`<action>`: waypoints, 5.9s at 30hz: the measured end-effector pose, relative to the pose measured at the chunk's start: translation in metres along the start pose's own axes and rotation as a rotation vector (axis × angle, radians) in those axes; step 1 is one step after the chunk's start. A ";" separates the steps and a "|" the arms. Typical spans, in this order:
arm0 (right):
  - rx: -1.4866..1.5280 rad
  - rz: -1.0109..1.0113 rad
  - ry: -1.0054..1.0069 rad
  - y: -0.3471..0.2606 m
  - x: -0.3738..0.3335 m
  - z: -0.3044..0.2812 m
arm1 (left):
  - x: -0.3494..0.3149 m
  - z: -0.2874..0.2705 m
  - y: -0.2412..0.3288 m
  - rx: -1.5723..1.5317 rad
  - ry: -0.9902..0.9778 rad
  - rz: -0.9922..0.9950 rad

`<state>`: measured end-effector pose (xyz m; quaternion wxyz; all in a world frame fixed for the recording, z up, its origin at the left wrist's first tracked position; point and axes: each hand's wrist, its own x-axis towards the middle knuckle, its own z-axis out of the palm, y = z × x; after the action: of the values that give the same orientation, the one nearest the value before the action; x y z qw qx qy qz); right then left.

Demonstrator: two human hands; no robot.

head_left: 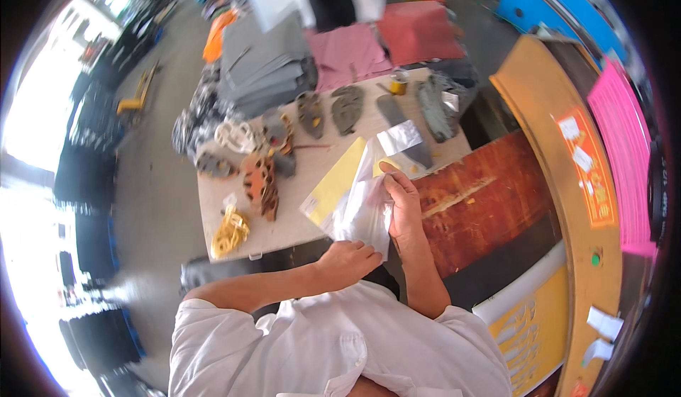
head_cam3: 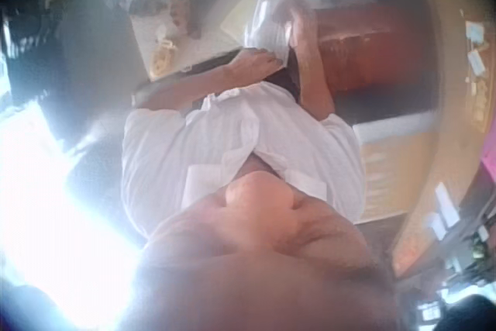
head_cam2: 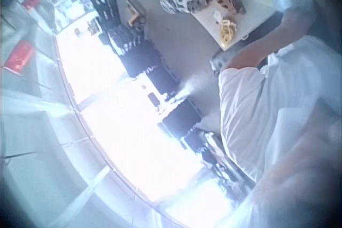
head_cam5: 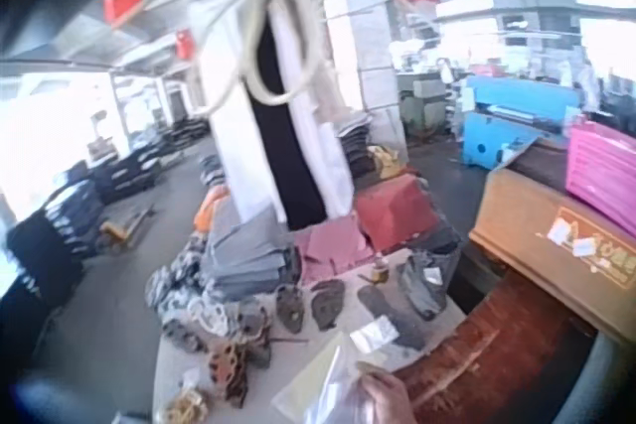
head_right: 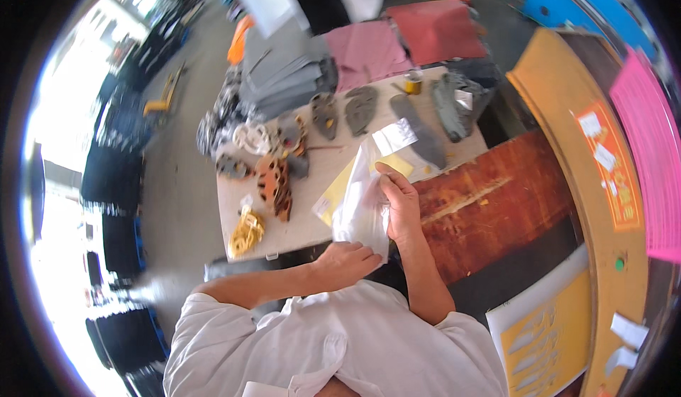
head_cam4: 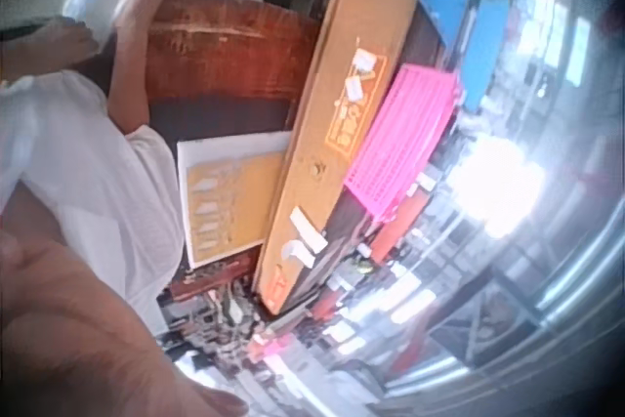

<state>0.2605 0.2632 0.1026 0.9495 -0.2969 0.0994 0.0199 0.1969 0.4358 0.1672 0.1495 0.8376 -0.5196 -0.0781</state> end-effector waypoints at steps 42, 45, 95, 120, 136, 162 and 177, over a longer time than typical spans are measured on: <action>-0.053 -0.177 -0.399 0.036 -0.198 0.110 | -0.225 0.025 -0.082 -2.211 -0.324 0.545; -0.034 -0.140 -0.423 0.022 -0.202 0.102 | -0.217 0.023 -0.064 -2.071 -0.123 -0.095; -1.331 1.173 -1.017 0.447 -0.035 0.276 | -0.563 0.065 -0.157 -0.669 0.307 -1.022; -2.019 0.757 -1.715 0.578 0.118 0.224 | -0.570 0.124 -0.135 -1.657 1.665 -2.007; -1.089 1.669 -1.185 0.490 0.178 0.258 | -0.491 0.059 -0.204 -1.552 1.694 -1.815; -0.254 1.234 -0.046 0.459 0.074 0.177 | -0.404 0.026 -0.149 -1.142 1.088 -1.621; -0.406 0.816 0.346 0.503 0.050 0.161 | -0.443 0.095 -0.167 -0.800 0.840 -1.601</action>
<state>0.2893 0.7673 -0.0590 0.7568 -0.4120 0.3579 0.3598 0.1126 0.8851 0.0109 0.4968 0.7893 0.3602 -0.0222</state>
